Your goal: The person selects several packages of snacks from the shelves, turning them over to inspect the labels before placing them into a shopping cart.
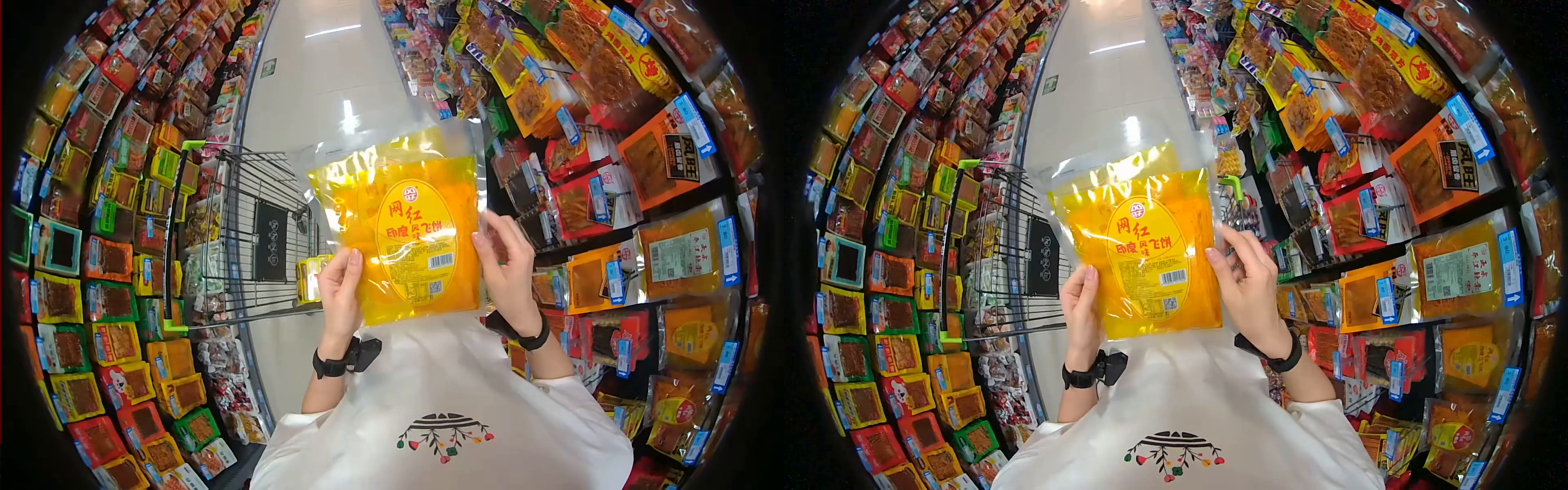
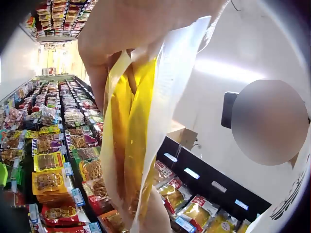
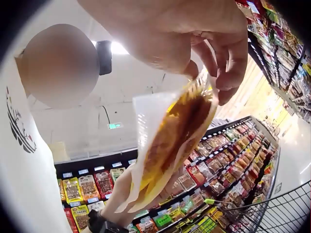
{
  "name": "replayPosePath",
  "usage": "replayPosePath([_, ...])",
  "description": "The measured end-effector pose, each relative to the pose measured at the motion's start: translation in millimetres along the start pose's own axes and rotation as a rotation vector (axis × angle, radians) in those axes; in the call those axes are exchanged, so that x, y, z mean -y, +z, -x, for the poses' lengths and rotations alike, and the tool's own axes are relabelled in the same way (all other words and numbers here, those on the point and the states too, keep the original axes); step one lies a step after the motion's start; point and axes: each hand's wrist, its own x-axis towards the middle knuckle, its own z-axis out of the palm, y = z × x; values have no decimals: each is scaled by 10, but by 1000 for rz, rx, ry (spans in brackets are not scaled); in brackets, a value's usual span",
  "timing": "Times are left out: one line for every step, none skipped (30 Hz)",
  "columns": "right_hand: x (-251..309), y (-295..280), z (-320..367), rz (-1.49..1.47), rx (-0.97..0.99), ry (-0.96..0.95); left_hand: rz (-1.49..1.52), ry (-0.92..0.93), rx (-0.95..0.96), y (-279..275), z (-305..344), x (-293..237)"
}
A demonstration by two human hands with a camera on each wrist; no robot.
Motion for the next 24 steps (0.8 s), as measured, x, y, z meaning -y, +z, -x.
replayPosePath([28,6,-26,24,-107,-49,-1,8,3,20,-17,4])
replayPosePath([-12,5,-39,21,-112,-48,-5,8,8,37,-26,2])
replayPosePath([-77,11,-48,4,-146,-72,-54,37,5,53,-33,-1])
replayPosePath([-115,7,-55,-13,-178,-97,-102,67,2,70,-42,-2])
replayPosePath([-100,-16,-41,-13,-182,-95,-104,66,5,83,-52,12])
replayPosePath([-54,-52,-12,6,-131,-104,-182,93,5,91,-67,44])
replayPosePath([3,-89,10,25,-79,-115,-259,121,4,89,-83,83])
replayPosePath([92,-118,15,26,-78,-119,-257,124,2,49,-103,170])
replayPosePath([211,-135,6,11,-1,-332,-221,111,33,-21,-124,288])
replayPosePath([304,-151,-20,-3,75,-547,-185,101,67,-34,-147,308])
replayPosePath([328,-199,-166,76,27,-411,-134,55,61,-12,-104,287])
replayPosePath([314,-198,-308,141,-75,-251,-131,53,62,32,-76,211])
replayPosePath([346,-192,-206,162,24,-364,-221,50,86,83,-60,140])
replayPosePath([376,-188,-169,183,129,-494,-305,63,101,124,-105,113])
replayPosePath([387,-190,-219,185,139,-508,-297,73,89,105,-126,122])
replayPosePath([397,-186,-218,155,152,-535,-354,52,96,42,-96,133])
replayPosePath([398,-177,-227,128,159,-565,-410,35,107,-8,-93,137])
replayPosePath([387,-178,-206,129,171,-560,-405,27,100,-18,-58,108])
replayPosePath([368,-184,-189,189,177,-631,-423,57,71,-1,-24,43])
replayPosePath([345,-170,-238,247,178,-720,-442,106,41,20,-76,-11])
replayPosePath([325,-138,-256,242,186,-719,-446,221,-10,69,-114,-17])
replayPosePath([302,-93,-247,178,142,-664,-451,203,-13,33,-112,-39])
replayPosePath([269,-49,-293,119,90,-620,-443,152,-42,-12,-152,-66])
replayPosePath([193,-63,-396,267,-31,-353,-434,98,-69,-41,-151,-84])
